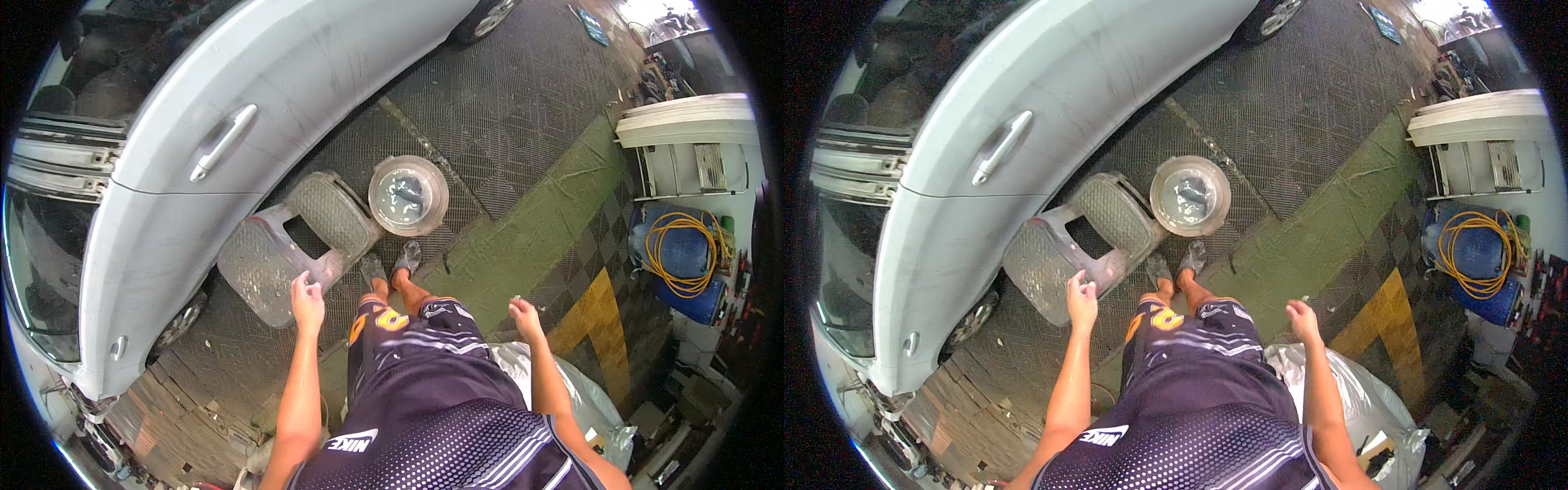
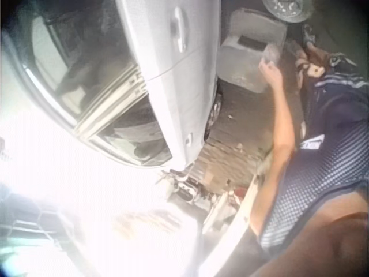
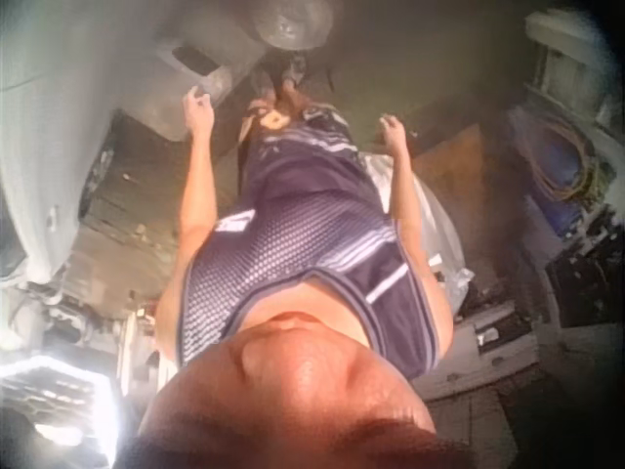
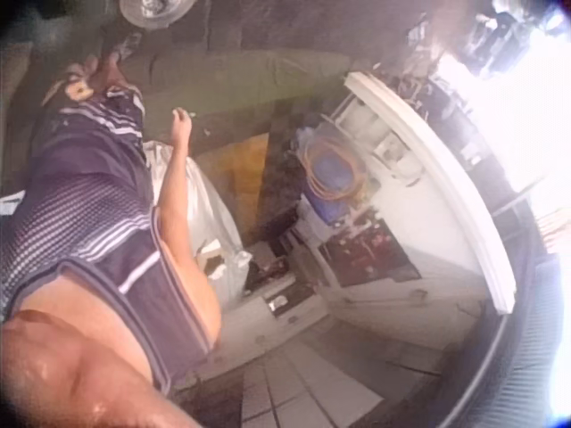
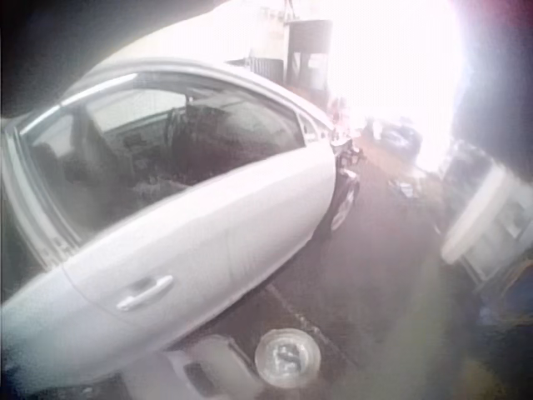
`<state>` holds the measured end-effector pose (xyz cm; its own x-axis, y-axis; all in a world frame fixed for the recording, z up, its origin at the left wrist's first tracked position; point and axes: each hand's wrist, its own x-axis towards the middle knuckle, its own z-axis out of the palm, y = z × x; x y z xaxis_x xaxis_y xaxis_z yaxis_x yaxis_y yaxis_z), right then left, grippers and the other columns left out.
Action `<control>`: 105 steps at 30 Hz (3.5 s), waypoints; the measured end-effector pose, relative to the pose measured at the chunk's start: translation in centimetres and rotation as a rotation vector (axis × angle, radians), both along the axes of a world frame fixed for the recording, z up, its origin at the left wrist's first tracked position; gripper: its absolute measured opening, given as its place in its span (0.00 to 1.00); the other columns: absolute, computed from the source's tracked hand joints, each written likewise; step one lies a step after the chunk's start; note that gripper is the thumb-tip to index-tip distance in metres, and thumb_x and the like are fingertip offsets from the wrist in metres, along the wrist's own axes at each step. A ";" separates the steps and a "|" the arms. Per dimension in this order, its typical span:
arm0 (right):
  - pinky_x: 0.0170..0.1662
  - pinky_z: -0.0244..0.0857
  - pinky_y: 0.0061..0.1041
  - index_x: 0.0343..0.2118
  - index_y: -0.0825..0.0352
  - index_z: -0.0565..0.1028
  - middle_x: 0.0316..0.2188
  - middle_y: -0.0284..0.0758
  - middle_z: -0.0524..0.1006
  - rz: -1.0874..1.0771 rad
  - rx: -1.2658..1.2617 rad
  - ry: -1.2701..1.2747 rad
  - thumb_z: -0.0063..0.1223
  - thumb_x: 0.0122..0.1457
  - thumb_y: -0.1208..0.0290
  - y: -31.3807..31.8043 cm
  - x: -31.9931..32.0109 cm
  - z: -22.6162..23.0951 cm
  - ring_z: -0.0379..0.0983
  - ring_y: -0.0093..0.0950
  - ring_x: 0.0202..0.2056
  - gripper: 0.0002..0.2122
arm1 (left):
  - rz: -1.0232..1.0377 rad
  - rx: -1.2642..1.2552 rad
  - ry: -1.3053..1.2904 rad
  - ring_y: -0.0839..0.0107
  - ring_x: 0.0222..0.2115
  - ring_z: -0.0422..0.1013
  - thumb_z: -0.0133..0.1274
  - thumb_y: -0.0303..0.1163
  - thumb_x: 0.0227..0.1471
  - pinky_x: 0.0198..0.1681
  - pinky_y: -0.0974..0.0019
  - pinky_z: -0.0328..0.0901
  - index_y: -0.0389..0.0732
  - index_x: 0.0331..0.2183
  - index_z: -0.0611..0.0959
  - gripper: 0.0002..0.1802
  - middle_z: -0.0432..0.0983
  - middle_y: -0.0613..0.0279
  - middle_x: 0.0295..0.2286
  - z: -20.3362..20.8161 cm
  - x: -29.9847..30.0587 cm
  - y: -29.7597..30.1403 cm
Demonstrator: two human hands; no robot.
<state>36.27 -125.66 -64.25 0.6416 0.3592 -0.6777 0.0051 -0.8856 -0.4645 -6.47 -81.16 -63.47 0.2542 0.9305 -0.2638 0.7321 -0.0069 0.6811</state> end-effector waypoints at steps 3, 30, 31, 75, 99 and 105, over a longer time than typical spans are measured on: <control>0.47 0.74 0.30 0.52 0.71 0.80 0.42 0.39 0.85 0.195 0.018 -0.048 0.58 0.64 0.67 11.4 2.0 3.8 0.82 0.30 0.42 0.16 | -0.013 -0.111 -0.104 0.62 0.37 0.77 0.56 0.27 0.60 0.46 0.58 0.72 0.35 0.55 0.76 0.22 0.73 0.50 0.50 -1.5 3.8 -1.7; 0.56 0.67 0.53 0.51 0.55 0.79 0.47 0.37 0.80 1.008 -0.114 -0.115 0.54 0.58 0.70 35.6 0.8 -45.1 0.74 0.38 0.54 0.16 | 0.082 -0.435 -0.262 0.69 0.41 0.78 0.55 0.28 0.66 0.46 0.66 0.72 0.37 0.53 0.79 0.16 0.79 0.55 0.47 -24.6 24.8 -4.2; 0.54 0.67 0.54 0.48 0.57 0.79 0.46 0.38 0.80 0.959 0.011 -0.192 0.57 0.53 0.74 35.1 0.2 -41.5 0.74 0.41 0.52 0.18 | 0.089 -0.450 -0.230 0.70 0.41 0.78 0.56 0.29 0.66 0.45 0.66 0.72 0.37 0.53 0.80 0.16 0.79 0.56 0.47 -24.6 24.5 -3.7; 0.38 0.73 0.26 0.48 0.64 0.78 0.40 0.36 0.77 -0.609 0.941 1.406 0.69 0.55 0.42 44.0 10.0 2.3 0.73 0.28 0.42 0.29 | 0.440 -0.459 0.472 0.47 0.52 0.75 0.55 0.50 0.56 0.55 0.48 0.70 0.42 0.51 0.84 0.27 0.80 0.45 0.50 3.8 -16.9 -19.6; 0.38 0.76 0.36 0.47 0.61 0.78 0.38 0.36 0.81 -0.805 0.797 0.877 0.59 0.61 0.49 47.9 4.7 9.1 0.78 0.37 0.37 0.20 | 0.742 -0.481 0.031 0.48 0.49 0.78 0.56 0.49 0.58 0.53 0.52 0.71 0.38 0.48 0.86 0.26 0.83 0.43 0.45 2.4 -17.7 -12.0; 0.52 0.78 0.39 0.49 0.71 0.77 0.50 0.45 0.79 -0.683 0.854 0.965 0.60 0.59 0.65 52.3 4.5 18.0 0.77 0.46 0.54 0.19 | 0.716 -0.602 0.168 0.52 0.48 0.79 0.58 0.50 0.57 0.53 0.54 0.71 0.39 0.47 0.87 0.26 0.84 0.49 0.44 16.0 -19.8 -5.1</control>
